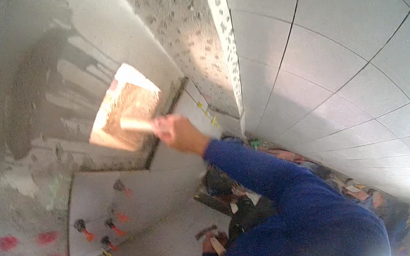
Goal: The person uses a hammer and a white plastic trim piece to secure the trim along a wall edge. They repeatedly tap the trim into place, adjusting its position along the vertical edge of a tiled wall.
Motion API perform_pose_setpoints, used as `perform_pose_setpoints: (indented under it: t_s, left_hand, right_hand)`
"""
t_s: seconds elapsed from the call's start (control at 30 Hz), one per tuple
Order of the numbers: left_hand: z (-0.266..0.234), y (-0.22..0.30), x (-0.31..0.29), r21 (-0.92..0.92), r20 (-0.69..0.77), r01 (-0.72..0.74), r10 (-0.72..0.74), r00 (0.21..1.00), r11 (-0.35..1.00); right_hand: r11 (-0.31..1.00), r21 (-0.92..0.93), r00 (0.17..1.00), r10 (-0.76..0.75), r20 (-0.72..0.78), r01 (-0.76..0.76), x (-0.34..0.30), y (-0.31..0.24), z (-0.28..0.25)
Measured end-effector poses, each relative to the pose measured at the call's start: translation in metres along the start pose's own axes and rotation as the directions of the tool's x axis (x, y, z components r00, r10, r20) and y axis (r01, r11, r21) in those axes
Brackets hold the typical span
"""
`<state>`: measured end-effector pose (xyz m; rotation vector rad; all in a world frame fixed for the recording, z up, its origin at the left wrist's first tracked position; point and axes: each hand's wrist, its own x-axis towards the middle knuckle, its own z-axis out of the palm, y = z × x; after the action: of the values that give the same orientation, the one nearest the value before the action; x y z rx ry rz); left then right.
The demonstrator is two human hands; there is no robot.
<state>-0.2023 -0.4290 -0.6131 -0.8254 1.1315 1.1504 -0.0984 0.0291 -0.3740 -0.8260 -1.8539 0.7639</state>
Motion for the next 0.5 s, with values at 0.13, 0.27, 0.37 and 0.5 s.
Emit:
perform_pose_setpoints:
  t_s: [0.13, 0.27, 0.37, 0.5]
  left_hand:
    - [-0.005, -0.007, 0.005, 0.159, -0.115, -0.044, 0.063, 0.991, 0.986]
    - [-0.018, -0.014, 0.021, -0.234, -0.091, 0.081, -0.105, 0.99, 0.969]
    - [-0.024, -0.017, 0.031, -0.139, -0.089, 0.029, -0.041, 0.995, 0.99]
    - [-0.028, -0.023, 0.035, -0.24, 0.027, 0.115, -0.112, 0.993, 0.964]
  right_hand:
    - [0.994, -0.089, 0.996, -0.062, -0.064, 0.056, 0.004, 0.018, -0.013]
    - [0.996, -0.076, 0.997, -0.052, -0.054, 0.048, 0.004, 0.022, -0.02]
    - [0.959, -0.278, 0.98, -0.106, -0.171, 0.055, 0.007, 0.014, -0.022]
    - [0.932, -0.344, 0.988, 0.066, -0.137, -0.11, 0.015, 0.005, -0.022]
